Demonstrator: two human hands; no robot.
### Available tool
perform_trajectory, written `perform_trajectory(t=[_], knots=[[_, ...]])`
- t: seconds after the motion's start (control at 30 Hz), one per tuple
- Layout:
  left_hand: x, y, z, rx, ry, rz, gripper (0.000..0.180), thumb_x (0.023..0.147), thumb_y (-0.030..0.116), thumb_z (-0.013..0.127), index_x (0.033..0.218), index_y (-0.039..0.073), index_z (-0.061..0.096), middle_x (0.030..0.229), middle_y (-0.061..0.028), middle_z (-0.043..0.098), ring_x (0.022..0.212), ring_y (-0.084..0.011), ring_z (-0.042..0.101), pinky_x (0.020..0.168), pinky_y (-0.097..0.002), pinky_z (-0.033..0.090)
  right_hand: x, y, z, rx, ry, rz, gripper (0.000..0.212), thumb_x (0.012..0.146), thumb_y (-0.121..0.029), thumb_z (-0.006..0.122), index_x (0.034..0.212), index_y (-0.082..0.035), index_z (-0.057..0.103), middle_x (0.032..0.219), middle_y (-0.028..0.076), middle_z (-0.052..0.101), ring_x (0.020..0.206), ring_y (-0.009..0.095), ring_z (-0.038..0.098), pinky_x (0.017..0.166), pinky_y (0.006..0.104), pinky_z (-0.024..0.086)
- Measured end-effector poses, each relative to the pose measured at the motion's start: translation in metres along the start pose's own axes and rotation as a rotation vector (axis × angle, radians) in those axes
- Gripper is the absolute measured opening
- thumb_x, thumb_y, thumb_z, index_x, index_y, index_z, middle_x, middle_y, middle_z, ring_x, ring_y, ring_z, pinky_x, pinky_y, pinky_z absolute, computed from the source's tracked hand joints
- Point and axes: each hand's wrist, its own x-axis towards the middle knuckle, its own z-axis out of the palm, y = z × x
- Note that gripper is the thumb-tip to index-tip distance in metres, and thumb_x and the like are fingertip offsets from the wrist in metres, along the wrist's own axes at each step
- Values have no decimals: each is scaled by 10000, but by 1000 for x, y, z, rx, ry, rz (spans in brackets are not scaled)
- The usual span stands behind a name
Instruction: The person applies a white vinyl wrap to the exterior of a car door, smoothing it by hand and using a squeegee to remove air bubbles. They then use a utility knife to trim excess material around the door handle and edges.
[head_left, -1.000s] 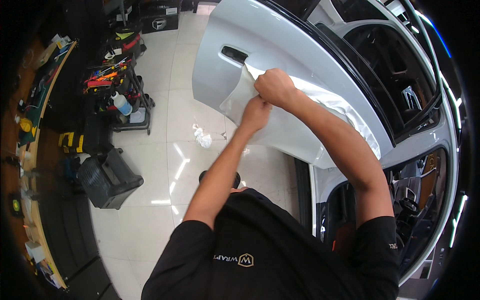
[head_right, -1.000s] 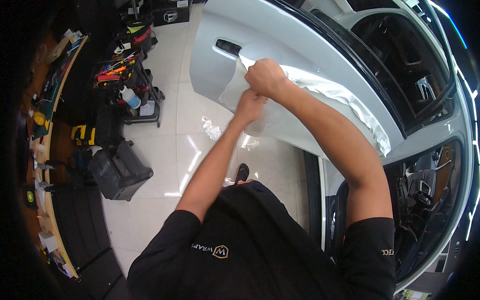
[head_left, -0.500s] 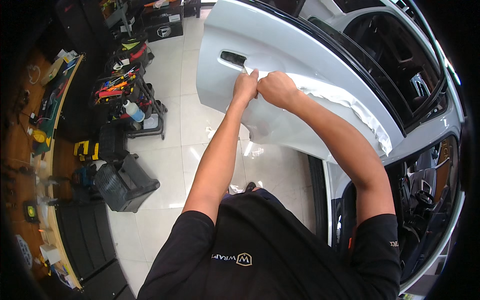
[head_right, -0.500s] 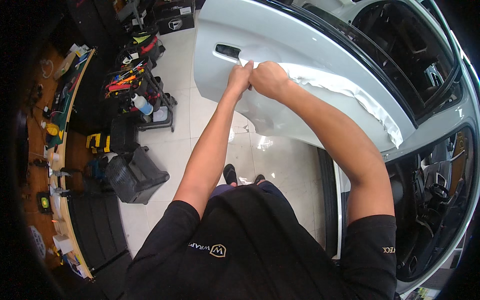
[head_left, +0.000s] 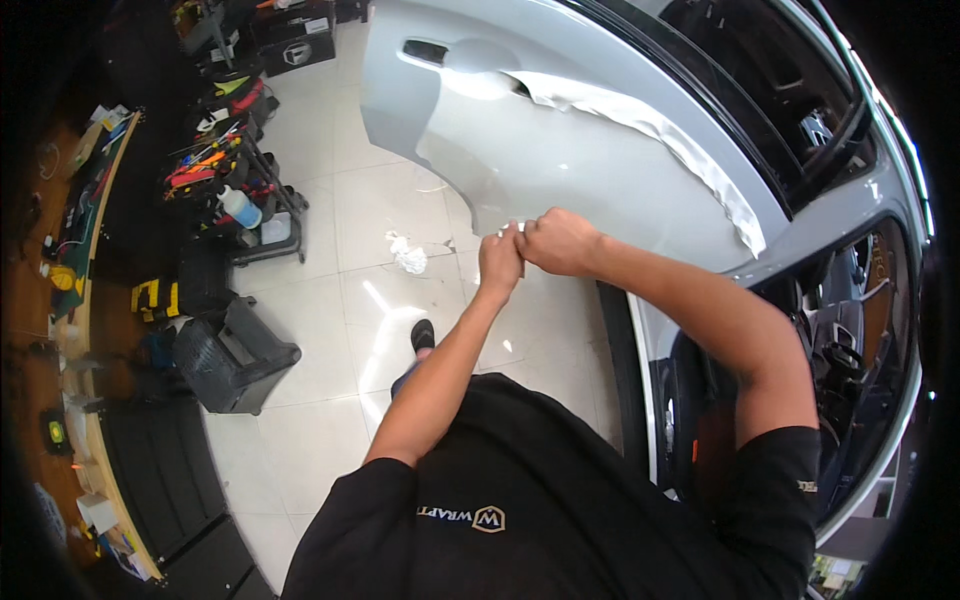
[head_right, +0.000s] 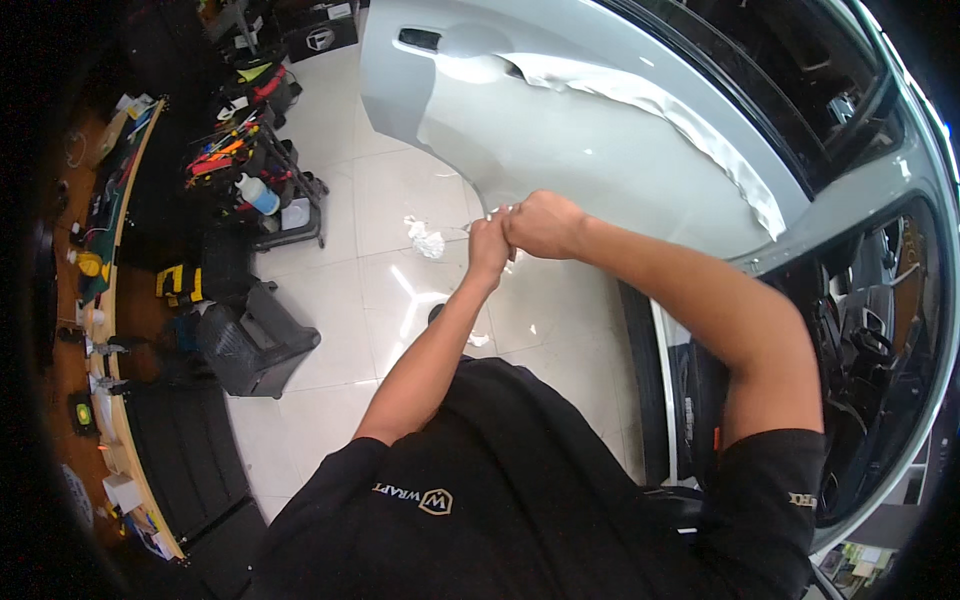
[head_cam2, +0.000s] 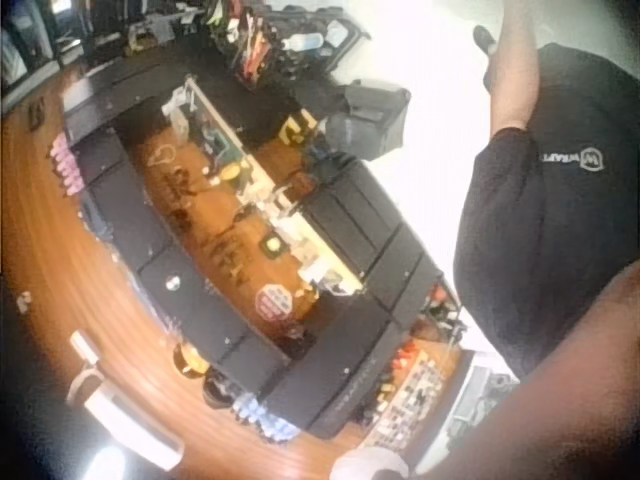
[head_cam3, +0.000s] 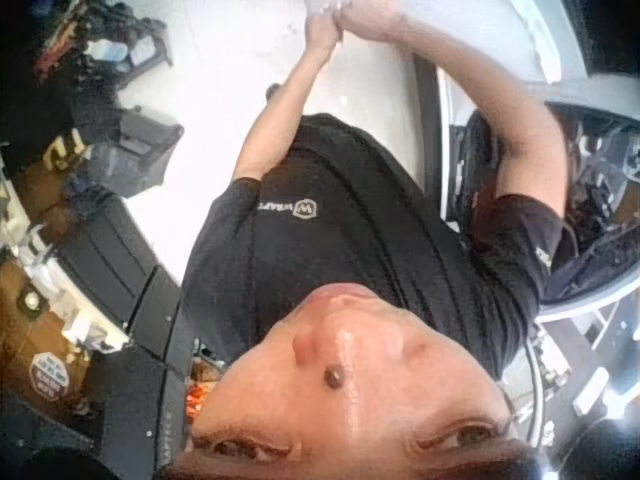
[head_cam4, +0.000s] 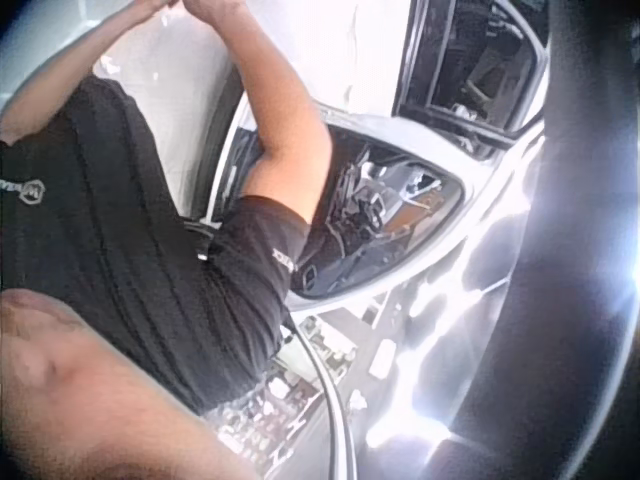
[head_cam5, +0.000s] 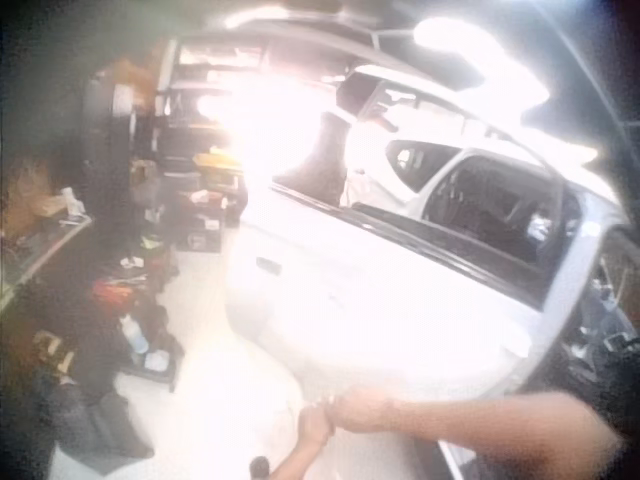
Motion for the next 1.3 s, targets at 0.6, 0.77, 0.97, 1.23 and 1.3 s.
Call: perform_trajectory(t=[0.6, 0.77, 0.97, 1.23, 1.3], knots=[[17, -41, -160, 294, -242, -169, 452, 979, 418, 633, 857, -11, 705, 658, -6, 590, 661, -94, 501, 606, -282, 423, -109, -176, 233, 1085, 85, 1352, 415, 947, -403, 602, 970, 5, 677, 934, 249, 702, 908, 422, 670, 827, 507, 514], [65, -80, -211, 1429, -790, 200, 775, 897, 698, 536, 958, -37, 772, 911, -291, 714, 873, -376, 681, 844, -460, 492, -95, -294, 298, 1225, -130, 1418, 498, 914, -445, 617, 979, 43, 697, 993, 268, 707, 889, 417, 696, 815, 494, 560], [138, 109, -67, 22, -665, -146, 794, 982, 569, 555, 1482, -26, 392, 1427, -205, 537, 1283, -308, 549, 1021, -471, 475, -46, -275, 248, 1849, 111, 1547, 465, 927, -464, 661, 969, -2, 673, 737, 109, 659, 581, 191, 639, 477, 341, 521], [205, 168, 34, -623, -340, -467, 297, 1018, 345, 580, 878, 88, 529, 755, -23, 524, 805, -192, 607, 675, -285, 516, -56, -21, 77, 977, 913, 1411, 500, 865, -289, 730, 1238, -3, 560, 1193, 199, 604, 1115, 345, 579, 924, 433, 477], [208, 169, 26, -810, -429, -566, 347, 1019, 263, 567, 724, 139, 433, 628, 33, 397, 643, -129, 525, 540, -223, 449, -67, 23, 51, 575, 948, 1326, 656, 817, -245, 778, 1373, -63, 483, 1382, 182, 499, 1300, 361, 471, 1052, 472, 418]])
